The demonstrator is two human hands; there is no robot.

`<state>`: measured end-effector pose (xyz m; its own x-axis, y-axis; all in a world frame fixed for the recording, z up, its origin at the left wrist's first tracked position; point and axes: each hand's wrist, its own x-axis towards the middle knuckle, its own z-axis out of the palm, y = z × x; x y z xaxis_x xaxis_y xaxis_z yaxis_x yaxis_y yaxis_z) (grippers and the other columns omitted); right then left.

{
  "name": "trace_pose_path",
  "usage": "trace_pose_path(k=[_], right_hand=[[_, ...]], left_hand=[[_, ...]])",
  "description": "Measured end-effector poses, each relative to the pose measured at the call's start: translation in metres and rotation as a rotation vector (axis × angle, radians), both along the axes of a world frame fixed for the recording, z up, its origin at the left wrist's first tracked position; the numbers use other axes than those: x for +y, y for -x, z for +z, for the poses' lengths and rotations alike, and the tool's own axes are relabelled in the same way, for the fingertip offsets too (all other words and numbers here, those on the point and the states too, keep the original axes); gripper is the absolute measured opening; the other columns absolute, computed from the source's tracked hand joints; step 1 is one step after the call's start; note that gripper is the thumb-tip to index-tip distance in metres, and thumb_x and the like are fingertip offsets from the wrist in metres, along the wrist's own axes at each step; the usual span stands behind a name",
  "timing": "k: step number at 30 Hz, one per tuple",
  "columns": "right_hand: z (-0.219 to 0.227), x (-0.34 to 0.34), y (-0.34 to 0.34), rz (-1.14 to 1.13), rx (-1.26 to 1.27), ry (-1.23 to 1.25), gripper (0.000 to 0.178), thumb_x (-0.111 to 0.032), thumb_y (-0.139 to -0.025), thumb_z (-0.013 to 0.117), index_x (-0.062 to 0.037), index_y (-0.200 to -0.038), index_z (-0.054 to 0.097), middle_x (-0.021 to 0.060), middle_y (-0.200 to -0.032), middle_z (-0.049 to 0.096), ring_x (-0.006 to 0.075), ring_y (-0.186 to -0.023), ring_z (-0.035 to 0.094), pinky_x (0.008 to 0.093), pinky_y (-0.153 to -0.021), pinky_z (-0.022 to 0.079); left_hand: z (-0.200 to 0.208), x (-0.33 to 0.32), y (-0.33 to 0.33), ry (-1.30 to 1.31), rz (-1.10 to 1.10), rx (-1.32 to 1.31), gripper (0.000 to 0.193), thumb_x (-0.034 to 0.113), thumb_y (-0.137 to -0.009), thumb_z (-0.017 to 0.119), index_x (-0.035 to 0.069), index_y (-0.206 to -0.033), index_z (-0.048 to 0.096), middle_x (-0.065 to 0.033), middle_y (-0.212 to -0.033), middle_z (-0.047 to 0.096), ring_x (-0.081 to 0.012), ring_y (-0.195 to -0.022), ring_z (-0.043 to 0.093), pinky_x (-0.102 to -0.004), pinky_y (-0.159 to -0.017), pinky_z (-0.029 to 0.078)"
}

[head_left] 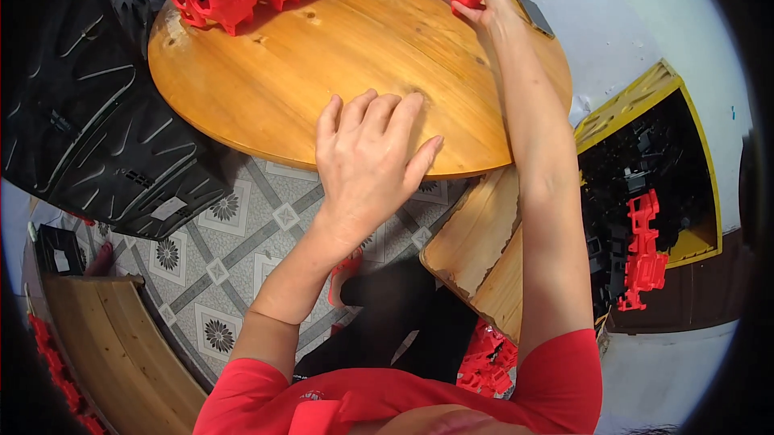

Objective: The person moves assembled plastic components from a round table onto a counter and gathers plastic pieces from the floor. The person then sits down and assembles red and black plastic parts together by hand, placing the assembled pieces onto the table.

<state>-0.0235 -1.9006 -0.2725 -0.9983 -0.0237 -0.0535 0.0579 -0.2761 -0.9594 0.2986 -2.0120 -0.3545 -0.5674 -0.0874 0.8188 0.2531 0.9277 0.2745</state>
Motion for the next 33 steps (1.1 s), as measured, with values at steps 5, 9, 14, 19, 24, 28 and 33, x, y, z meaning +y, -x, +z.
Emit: trace_pose_path(k=[5,9,14,19,24,28,33], right_hand=[[0.027,-0.002,-0.11,-0.156,-0.113,-0.138,0.041,-0.033,-0.089,0.068,-0.0081,-0.119,0.056,0.0109,-0.106,0.062,0.0248,-0.093,0.062,0.0423,-0.083,0.052],[0.019,0.111,-0.168,-0.125,0.142,-0.272,0.057,-0.04,-0.093,0.064,-0.0084,-0.135,0.043,0.0155,-0.115,0.055,0.0265,-0.098,0.059,0.0391,-0.08,0.054],[0.025,0.263,-0.314,-0.559,0.528,-0.559,0.03,-0.027,-0.097,0.059,-0.0002,-0.109,0.063,0.0071,-0.096,0.067,0.0111,-0.077,0.063,0.0232,-0.067,0.052],[-0.035,0.381,-0.419,-0.976,0.581,-1.089,0.016,-0.015,-0.09,0.068,-0.0008,-0.095,0.071,0.007,-0.083,0.07,0.0117,-0.077,0.064,0.027,-0.071,0.051],[-0.05,0.452,-0.431,-1.29,0.474,-1.567,0.04,-0.034,-0.082,0.074,-0.009,-0.112,0.068,0.0138,-0.11,0.064,0.0324,-0.104,0.059,0.0428,-0.089,0.047],[-0.042,0.457,-0.424,-0.896,0.512,-1.821,0.057,-0.053,-0.074,0.074,-0.0114,-0.113,0.069,0.0109,-0.109,0.066,0.0298,-0.104,0.057,0.0428,-0.092,0.04],[-0.061,0.474,-0.408,-0.919,0.613,-1.958,0.019,-0.023,-0.083,0.07,-0.0084,-0.094,0.073,0.008,-0.089,0.071,0.0244,-0.089,0.065,0.0395,-0.076,0.048]], left_hand=[[-0.009,-0.005,0.009,0.009,-0.006,-0.052,0.042,0.034,-0.077,0.074,0.013,-0.112,0.063,-0.0056,-0.101,0.064,-0.024,-0.101,0.059,-0.0481,-0.097,0.039],[-0.002,-0.006,0.015,0.07,0.018,-0.076,0.037,0.036,-0.08,0.073,0.014,-0.108,0.066,-0.0061,-0.097,0.067,-0.0254,-0.09,0.063,-0.0415,-0.088,0.046],[-0.001,0.026,0.008,-0.247,-0.175,0.287,0.026,0.016,-0.085,0.074,0.008,-0.108,0.068,-0.0088,-0.105,0.07,-0.026,-0.093,0.066,-0.0354,-0.084,0.05],[-0.034,0.134,-0.028,-0.357,-0.729,-0.006,0.028,0.007,-0.08,0.074,0.004,-0.107,0.067,-0.0109,-0.105,0.068,-0.0245,-0.1,0.064,-0.034,-0.088,0.049],[-0.06,0.212,-0.042,-0.435,-1.009,-0.496,0.033,0.014,-0.085,0.071,0.004,-0.116,0.064,-0.0081,-0.112,0.065,-0.0193,-0.105,0.06,-0.0319,-0.091,0.047],[-0.061,0.252,-0.046,-0.454,-1.118,-0.618,0.035,0.018,-0.085,0.072,0.006,-0.117,0.062,-0.0092,-0.114,0.065,-0.0221,-0.104,0.061,-0.0348,-0.088,0.049],[-0.045,0.287,-0.059,-0.494,-1.198,-0.666,0.044,0.02,-0.085,0.073,0.008,-0.124,0.057,-0.0099,-0.117,0.064,-0.0239,-0.102,0.062,-0.0359,-0.087,0.05]])
